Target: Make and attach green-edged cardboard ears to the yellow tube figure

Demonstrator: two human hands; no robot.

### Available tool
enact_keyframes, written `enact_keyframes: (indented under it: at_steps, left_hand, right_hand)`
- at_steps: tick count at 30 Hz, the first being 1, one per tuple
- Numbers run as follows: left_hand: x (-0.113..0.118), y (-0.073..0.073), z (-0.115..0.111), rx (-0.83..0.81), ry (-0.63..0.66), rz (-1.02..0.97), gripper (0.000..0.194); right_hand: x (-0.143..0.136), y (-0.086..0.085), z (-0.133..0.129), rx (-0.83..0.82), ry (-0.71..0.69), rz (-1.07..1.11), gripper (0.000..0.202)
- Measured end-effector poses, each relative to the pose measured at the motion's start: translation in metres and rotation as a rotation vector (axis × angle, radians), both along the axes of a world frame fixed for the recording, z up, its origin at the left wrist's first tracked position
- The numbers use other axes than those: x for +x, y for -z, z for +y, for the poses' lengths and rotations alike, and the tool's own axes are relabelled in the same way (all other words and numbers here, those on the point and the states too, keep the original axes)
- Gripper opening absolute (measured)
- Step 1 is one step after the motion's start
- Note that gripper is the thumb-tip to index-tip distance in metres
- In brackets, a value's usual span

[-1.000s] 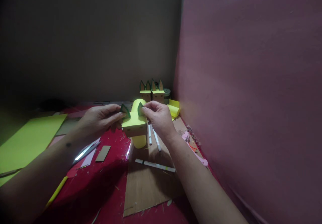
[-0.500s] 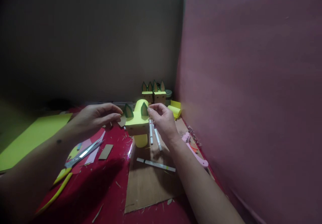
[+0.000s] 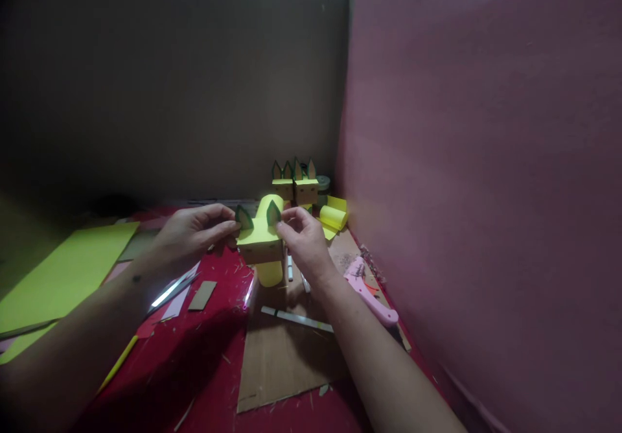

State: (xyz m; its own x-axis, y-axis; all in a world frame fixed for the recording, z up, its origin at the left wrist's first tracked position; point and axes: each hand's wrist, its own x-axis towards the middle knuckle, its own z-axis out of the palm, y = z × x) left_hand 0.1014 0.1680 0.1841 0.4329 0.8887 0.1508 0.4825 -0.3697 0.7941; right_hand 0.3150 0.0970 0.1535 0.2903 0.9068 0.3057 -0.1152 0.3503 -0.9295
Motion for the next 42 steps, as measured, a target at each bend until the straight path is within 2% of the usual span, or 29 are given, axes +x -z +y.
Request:
enact_keyframes:
  at_steps: [12, 23, 31, 34, 42]
  left_hand:
    - [-0.002, 0.004, 0.004, 0.074, 0.026, -0.017, 0.03]
    - [-0.002, 0.007, 0.005, 0.07, 0.051, -0.039, 0.031]
    - [-0.006, -0.006, -0.002, -0.008, 0.071, -0.088, 0.025]
    - [-0.004, -0.01, -0.006, 0.012, 0.055, -0.143, 0.023]
    - [0.009, 0.003, -0.002, 0.074, 0.015, -0.194, 0.028]
  right_hand:
    - [-0.002, 0.0, 0.003, 0.007, -0.041, 0.01, 0.023]
    - [-0.003, 0.002, 0.005, 0.007, -0.051, -0.024, 0.023]
    - [0.006, -0.007, 0.001, 0.045, 0.005, -0.068, 0.032]
    - [0.007, -0.011, 0.004, 0.069, 0.014, -0.08, 0.034]
    - [0.001, -0.018, 0.01, 0.064, -0.013, -0.087, 0.04]
